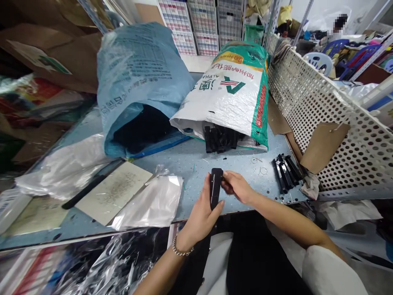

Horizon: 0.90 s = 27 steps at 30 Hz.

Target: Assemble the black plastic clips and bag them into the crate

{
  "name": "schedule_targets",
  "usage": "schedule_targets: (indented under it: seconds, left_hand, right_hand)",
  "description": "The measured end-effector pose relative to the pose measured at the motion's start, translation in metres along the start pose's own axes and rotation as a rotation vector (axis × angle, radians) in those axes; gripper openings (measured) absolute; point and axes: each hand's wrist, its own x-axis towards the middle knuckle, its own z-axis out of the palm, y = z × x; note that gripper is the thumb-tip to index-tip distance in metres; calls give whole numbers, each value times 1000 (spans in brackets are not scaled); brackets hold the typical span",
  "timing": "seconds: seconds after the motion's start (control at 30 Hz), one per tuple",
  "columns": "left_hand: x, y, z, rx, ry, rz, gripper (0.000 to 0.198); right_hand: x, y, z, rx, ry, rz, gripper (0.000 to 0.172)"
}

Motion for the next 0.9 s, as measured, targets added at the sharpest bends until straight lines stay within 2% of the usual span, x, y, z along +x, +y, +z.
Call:
schedule_targets:
  seconds: [0.07,0.13,0.23,0.3,0.37,0.43,0.53,0.6,0.7,0.77,0.83,0.9]
  left_hand:
    - [1,-2,-4,-21,-12,20,85]
    - [1,-6,-11,-109,-40,18,84]
    - [0,-10,-17,-279,-85,-30,84]
    - [-2,-10,-16,-345,-120,-47,84]
    - [-4,-8,-13,-322,-114,-47,84]
    - [-5,-8,-10,-249,-74,-31,85]
    - [-2,-14,-9,-200,-36,-11,83]
    - [1,-19,-12,-222,-17,-6,80]
    - [3,-23,-14,-261,6,31,80]
    - [4,-24,-12,-274,4,43,81]
    - [6,-25,-9,-283,4,25,83]
    - [10,-29,-5,-296,39,30,83]
  right_hand:
    - [-2,-5,0,49,-114,84,57]
    - [0,-10,-7,-86,-156,31,51]
    - [8,-16,-24,-489,-98,-257,39]
    - [12,-18,-30,-599,-129,-394,39]
    - [13,-18,-26,-452,-136,-325,45]
    - [10,-17,-16,-236,-83,-145,55]
    - [6,-14,-3,-78,-171,77,65]
    - [7,-13,-5,-172,-204,61,55]
    - [15,-13,-18,-513,-112,-206,40]
    - [21,-12,-24,-649,-122,-348,42]
    - [22,-10,-22,-619,-135,-311,47]
    - [16,-9,-13,-477,-136,-135,53]
